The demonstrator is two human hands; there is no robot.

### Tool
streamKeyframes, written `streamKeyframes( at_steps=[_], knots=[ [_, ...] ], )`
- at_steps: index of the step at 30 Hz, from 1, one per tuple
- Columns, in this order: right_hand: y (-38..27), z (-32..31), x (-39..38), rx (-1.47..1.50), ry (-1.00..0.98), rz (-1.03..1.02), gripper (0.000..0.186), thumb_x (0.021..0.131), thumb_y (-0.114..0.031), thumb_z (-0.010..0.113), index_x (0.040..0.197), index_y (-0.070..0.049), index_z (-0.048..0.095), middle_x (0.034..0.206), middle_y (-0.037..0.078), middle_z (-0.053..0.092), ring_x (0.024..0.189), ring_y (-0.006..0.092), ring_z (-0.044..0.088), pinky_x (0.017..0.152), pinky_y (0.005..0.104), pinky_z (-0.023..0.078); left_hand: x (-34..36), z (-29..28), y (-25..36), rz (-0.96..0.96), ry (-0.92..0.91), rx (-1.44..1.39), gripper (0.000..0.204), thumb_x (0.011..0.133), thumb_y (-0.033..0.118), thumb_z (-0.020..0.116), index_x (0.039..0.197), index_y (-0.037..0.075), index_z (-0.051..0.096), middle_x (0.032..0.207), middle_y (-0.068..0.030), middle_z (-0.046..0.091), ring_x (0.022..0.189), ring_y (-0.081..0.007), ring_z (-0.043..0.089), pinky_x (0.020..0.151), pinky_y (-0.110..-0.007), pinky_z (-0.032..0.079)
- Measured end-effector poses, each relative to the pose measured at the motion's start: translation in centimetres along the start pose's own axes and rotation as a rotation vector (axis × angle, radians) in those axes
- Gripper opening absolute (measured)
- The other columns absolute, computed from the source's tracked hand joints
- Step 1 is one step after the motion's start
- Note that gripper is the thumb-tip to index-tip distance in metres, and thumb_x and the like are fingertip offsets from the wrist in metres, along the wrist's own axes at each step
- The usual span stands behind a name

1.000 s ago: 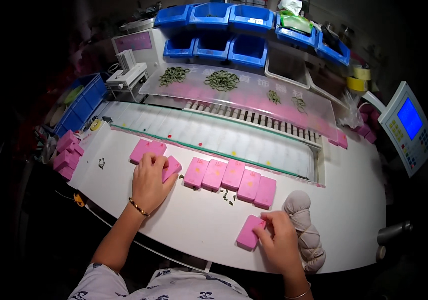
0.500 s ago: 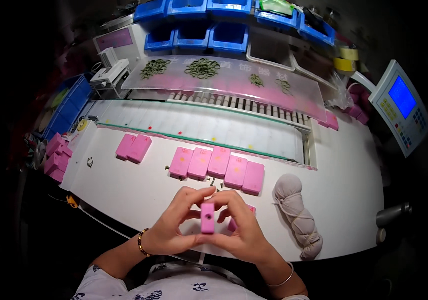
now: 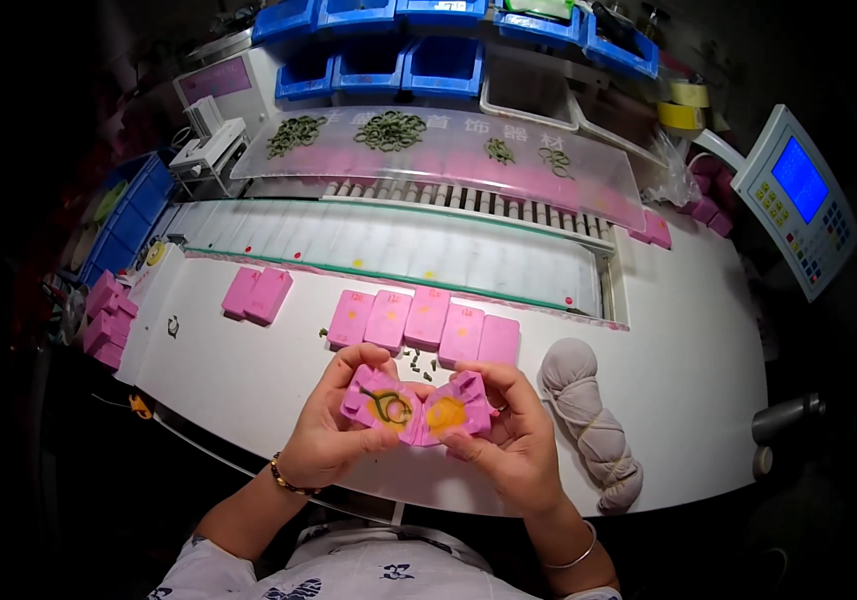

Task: The person picks up a small pink wax block, inserts a metal wick through a central hole, and places the completed item back on the workspace before repeating the process with another wax block.

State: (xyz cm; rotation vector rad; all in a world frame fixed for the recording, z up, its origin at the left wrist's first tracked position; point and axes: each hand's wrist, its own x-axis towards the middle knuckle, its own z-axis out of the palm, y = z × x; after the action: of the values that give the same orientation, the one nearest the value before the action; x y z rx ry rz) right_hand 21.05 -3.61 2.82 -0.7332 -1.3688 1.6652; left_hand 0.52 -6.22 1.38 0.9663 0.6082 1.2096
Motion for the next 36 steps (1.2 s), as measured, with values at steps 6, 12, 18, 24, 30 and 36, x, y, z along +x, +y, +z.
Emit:
streamKeyframes(
  at_steps=[6,12,18,24,30,36],
  knots=[
    [1.0,2.6,0.2,-0.684,0.036,-0.544,0.030,0.068,-0.003,0.079,0.093,-0.006,0.063,0.100,0.008,0.050,0.090,0.0203,0.051,0.081,0.0319,0.046,1.2,0.8,-2.0,-0.007,0.139,-0.656,0.043,0.093,0.015,0.059,0.127,0.008,0.032,0.106,-0.0129,0.056,0.102,-0.0210,0.056,0.092,-0.034,0.046],
    [1.9,4.5,-1.1,-0.858,-0.073,-0.562,0.037,0.067,-0.018,0.082,0.099,-0.008,0.068,0.094,0.007,0.057,0.089,0.0261,0.054,0.077,0.0348,0.045,2.2,0.5,-1.7,-0.100,0.298,-0.587,0.029,0.094,0.034,0.054,0.083,0.008,0.049,0.069,-0.0086,0.056,0.059,-0.0133,0.054,0.052,-0.024,0.043],
    [0.8,3.7,-0.6,-0.729,0.181,-0.461,0.037,0.075,-0.003,0.073,0.111,-0.003,0.063,0.094,0.012,0.057,0.074,0.0234,0.057,0.066,0.0303,0.049,1.9,0.4,-2.9,0.046,0.356,-0.306,0.022,0.092,0.023,0.048,0.082,0.004,0.050,0.071,-0.0111,0.056,0.057,-0.0181,0.057,0.048,-0.027,0.046],
    [-0.4,3.6,1.0,-0.926,0.091,-0.524,0.031,0.074,0.000,0.073,0.103,0.000,0.063,0.096,0.012,0.051,0.078,0.0202,0.055,0.065,0.0303,0.047,1.8,0.1,-3.5,0.021,0.282,-0.192,0.017,0.091,0.016,0.044,0.080,0.003,0.045,0.075,-0.0099,0.053,0.061,-0.0171,0.055,0.057,-0.028,0.047],
    [-0.5,2.9,1.3,-0.953,0.020,-0.560,0.021,0.071,0.000,0.074,0.087,-0.004,0.061,0.091,0.009,0.056,0.075,0.0231,0.056,0.062,0.0315,0.045,2.2,-0.1,-4.0,0.058,0.324,-0.152,0.008,0.090,0.012,0.038,0.086,0.006,0.040,0.080,-0.0097,0.051,0.062,-0.0159,0.052,0.059,-0.028,0.047],
    [-0.2,2.3,1.3,-0.793,-0.076,-0.413,0.018,0.076,0.001,0.071,0.089,-0.003,0.060,0.082,0.007,0.065,0.075,0.0188,0.059,0.062,0.0290,0.046,2.6,0.4,-3.2,-0.023,0.470,-0.219,0.015,0.095,0.021,0.039,0.089,0.008,0.043,0.076,-0.0084,0.053,0.060,-0.0173,0.055,0.054,-0.027,0.046]
  ],
)
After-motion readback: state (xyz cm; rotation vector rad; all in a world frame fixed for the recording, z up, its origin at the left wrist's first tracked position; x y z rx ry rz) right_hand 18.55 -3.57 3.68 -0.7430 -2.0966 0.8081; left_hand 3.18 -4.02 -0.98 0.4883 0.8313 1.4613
